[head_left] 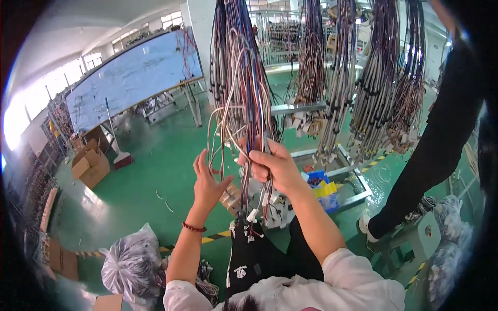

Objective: Organizing and sorting bundles of wire harnesses on a factory rack.

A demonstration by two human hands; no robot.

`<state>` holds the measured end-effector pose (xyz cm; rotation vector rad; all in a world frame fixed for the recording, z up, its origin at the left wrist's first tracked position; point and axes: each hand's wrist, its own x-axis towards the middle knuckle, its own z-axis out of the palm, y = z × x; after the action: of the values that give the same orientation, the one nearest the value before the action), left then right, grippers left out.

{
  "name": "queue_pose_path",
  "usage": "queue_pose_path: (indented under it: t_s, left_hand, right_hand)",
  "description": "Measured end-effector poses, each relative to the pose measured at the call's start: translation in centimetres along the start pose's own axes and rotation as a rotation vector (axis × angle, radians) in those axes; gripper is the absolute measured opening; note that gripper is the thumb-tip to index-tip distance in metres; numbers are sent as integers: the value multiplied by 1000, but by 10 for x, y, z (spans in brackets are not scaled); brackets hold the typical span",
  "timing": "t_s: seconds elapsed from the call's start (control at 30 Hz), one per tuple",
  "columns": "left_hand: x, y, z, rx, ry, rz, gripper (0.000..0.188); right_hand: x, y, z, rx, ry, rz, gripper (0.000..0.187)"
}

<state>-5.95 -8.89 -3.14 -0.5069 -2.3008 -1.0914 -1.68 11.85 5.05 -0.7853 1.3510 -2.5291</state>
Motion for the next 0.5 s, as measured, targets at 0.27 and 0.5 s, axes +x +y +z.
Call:
queue_pose_path:
  t_s: [0.27, 0.5]
  left_hand:
    - [-11, 45, 7, 16, 206, 136, 85]
    - [-14, 111, 22, -788, -3, 33, 31]
  right_hand:
    - [-4, -10, -7, 40, -18, 20, 38]
    - [-10, -18, 7, -84, 30, 47, 30]
